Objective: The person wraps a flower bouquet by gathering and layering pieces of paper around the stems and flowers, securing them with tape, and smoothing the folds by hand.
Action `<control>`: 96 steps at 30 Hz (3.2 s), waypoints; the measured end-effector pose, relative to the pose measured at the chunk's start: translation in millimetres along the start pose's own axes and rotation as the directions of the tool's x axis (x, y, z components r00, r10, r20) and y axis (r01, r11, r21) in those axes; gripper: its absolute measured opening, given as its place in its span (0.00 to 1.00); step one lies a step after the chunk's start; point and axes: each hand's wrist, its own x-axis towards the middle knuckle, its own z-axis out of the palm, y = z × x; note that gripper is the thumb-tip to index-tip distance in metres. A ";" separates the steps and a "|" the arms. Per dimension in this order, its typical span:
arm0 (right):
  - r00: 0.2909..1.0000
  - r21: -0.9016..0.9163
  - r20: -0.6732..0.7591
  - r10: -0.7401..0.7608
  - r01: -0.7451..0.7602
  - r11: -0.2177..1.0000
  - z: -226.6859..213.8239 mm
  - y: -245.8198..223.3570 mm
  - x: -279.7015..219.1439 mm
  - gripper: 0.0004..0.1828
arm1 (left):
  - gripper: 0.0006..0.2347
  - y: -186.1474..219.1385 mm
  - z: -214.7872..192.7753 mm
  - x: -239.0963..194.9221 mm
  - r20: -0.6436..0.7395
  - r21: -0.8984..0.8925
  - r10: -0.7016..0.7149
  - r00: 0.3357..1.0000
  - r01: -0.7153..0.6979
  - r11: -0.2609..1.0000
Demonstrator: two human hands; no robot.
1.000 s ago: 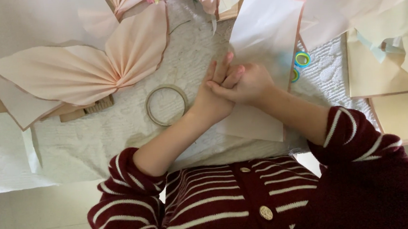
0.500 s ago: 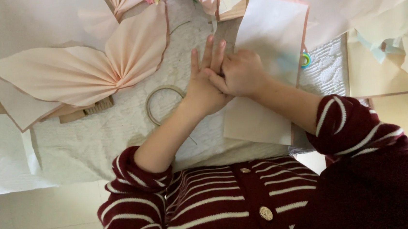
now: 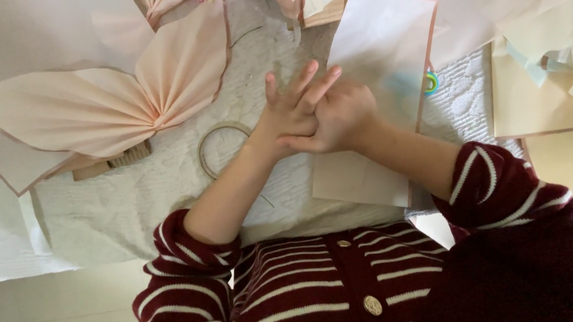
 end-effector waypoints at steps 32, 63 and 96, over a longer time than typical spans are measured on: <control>0.696 0.570 0.718 0.028 -0.610 0.550 -22.5 2.5 -6.2 0.28 | 0.16 -11.6 -51.8 27.6 0.147 -0.685 0.112 0.983 0.020 0.728; 0.150 0.408 0.813 -0.563 -0.837 0.366 -14.3 33.2 27.4 0.29 | 0.06 6.6 -69.5 20.2 0.438 -0.622 0.324 0.838 0.022 0.783; 0.158 0.447 0.817 -0.554 -0.781 0.436 -17.6 29.9 13.8 0.22 | 0.08 7.3 -68.5 20.0 0.362 -0.619 0.326 0.873 -0.036 0.785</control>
